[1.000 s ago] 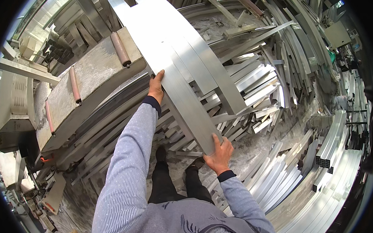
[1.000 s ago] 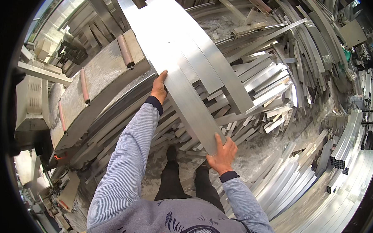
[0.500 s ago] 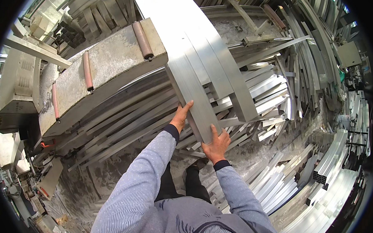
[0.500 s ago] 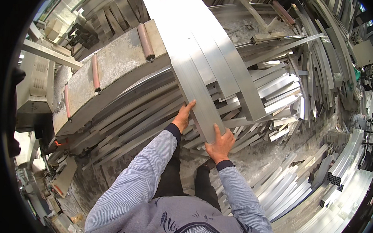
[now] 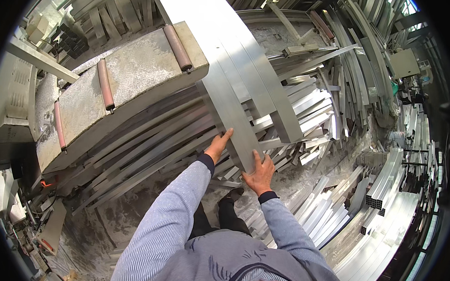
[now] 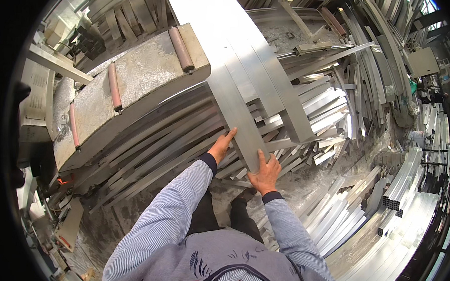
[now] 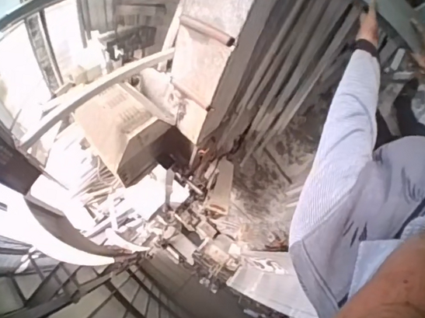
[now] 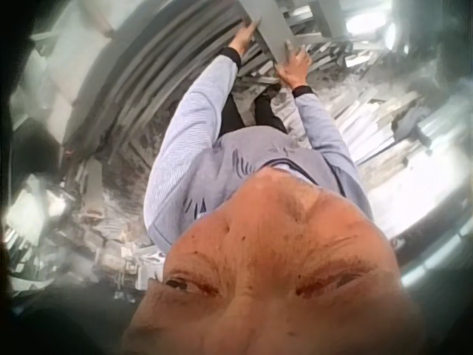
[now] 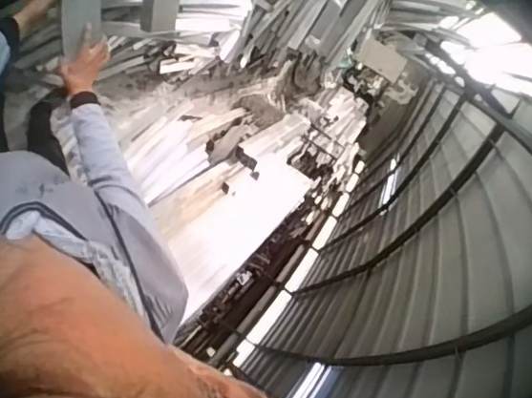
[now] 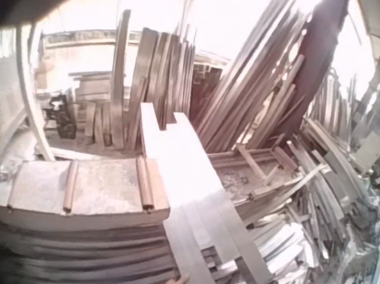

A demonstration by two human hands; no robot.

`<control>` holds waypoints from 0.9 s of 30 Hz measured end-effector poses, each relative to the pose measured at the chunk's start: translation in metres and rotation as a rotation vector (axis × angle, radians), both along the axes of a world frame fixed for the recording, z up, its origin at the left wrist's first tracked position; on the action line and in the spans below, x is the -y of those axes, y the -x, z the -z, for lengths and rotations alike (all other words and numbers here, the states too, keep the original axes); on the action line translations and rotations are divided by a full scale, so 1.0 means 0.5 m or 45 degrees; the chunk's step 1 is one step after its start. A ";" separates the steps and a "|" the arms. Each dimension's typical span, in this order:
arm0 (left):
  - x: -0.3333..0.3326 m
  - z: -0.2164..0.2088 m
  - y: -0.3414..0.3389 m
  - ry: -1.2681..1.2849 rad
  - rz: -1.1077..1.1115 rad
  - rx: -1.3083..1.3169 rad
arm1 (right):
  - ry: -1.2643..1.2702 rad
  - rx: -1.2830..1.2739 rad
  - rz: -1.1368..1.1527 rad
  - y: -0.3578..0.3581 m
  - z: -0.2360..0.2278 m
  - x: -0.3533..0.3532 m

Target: The person picks up a long aluminum profile, places it on a workbench, and uses a utility knife to cut and peel off the protective plastic film. The person then moves to a stack of similar profiles and continues to remove the film from multiple pieces.

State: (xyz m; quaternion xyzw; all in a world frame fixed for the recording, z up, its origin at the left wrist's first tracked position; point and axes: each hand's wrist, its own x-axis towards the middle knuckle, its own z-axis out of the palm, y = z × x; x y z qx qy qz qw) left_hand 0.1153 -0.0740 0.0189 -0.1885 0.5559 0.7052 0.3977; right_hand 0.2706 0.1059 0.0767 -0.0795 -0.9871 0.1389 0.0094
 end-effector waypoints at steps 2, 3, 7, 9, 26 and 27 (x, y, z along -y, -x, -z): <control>0.046 0.016 -0.043 -0.189 0.127 -0.121 | -0.022 0.007 0.061 -0.010 -0.008 0.014; 0.071 0.030 -0.062 -0.164 0.224 -0.070 | -0.018 0.075 0.151 -0.019 -0.011 0.021; 0.240 0.124 -0.183 0.024 0.401 0.148 | -0.028 0.158 0.466 -0.081 -0.011 0.044; 0.366 0.184 -0.248 0.293 0.373 0.168 | -0.036 0.167 0.607 -0.137 -0.006 0.046; 1.058 0.180 -0.659 0.871 -0.510 0.192 | 0.351 1.056 0.172 -0.396 0.120 0.010; 1.028 0.184 -0.694 0.792 -0.525 0.182 | 0.378 1.110 0.138 -0.377 0.118 0.016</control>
